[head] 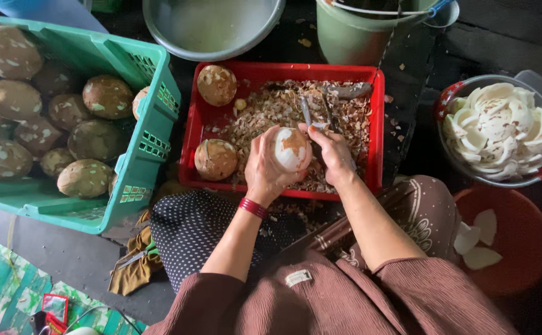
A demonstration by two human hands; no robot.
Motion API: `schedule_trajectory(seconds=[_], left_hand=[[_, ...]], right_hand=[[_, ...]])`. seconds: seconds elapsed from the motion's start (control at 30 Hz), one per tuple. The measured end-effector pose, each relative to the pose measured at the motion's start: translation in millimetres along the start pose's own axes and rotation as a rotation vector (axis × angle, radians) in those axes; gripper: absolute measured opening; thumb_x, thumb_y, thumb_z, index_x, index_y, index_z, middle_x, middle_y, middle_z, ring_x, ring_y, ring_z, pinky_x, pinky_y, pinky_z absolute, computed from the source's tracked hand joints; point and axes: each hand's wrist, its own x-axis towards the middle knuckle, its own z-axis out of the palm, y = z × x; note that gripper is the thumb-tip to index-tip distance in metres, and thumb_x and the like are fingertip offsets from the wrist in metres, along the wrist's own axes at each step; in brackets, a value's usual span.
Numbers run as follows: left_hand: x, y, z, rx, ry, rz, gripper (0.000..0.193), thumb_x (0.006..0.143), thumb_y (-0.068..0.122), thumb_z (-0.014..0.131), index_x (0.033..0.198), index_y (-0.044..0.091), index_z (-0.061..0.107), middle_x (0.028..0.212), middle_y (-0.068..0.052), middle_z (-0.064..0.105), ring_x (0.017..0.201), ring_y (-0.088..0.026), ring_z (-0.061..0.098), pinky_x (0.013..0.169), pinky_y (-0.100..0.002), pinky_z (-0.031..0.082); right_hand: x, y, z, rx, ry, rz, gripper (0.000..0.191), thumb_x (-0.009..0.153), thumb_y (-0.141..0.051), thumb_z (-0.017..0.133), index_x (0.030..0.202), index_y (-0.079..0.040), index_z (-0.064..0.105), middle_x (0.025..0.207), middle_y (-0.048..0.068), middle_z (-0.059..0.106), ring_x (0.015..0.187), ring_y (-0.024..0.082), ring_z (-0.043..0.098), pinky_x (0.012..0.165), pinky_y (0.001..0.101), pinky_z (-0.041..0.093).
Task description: The person sits on the floor and uses a knife to peel the skin off a round brown fruit. After peeling, the person rinses the fruit in a bowl of water and places it in a container. The person then picks up another fruit and begins peeling it.
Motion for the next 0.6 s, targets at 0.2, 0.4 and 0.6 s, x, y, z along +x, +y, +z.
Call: schedule_trajectory(seconds=[0.2,0.4,0.6], left_hand=[[11,4,0,0.103,-0.049,-0.088,0.085,0.077,0.04,0.085,0.154,0.025,0.051,0.146,-0.01,0.058,0.124,-0.032,0.064,0.097,-0.044,0.057],[3,7,1,0.072,-0.007,0.001,0.09,0.058,0.039,0.093,0.138,0.021,0.054,0.136,-0.008,0.06,0.118,-0.031,0.065,0.094,-0.044,0.056],[-12,29,3,0.337,0.245,0.158,0.088,0.076,0.034,0.093,0.153,0.024,0.052,0.153,-0.011,0.052,0.14,-0.034,0.054,0.107,-0.042,0.054]], right_hand=[[-52,-11,39,-0.834,0.242,-0.784,0.041,0.108,-0.039,0.059,0.103,-0.003,0.079,0.099,0.019,0.07,0.094,0.032,0.064,0.079,0.0402,0.054],[-26,-13,26,-0.483,0.161,-0.256,0.037,0.098,-0.045,0.065,0.097,-0.01,0.076,0.082,0.006,0.066,0.074,0.016,0.06,0.07,0.0318,0.05],[-2,23,0,-0.163,0.042,-0.067,0.04,0.098,-0.042,0.065,0.111,-0.006,0.076,0.091,0.003,0.074,0.081,0.012,0.062,0.074,0.0313,0.05]])
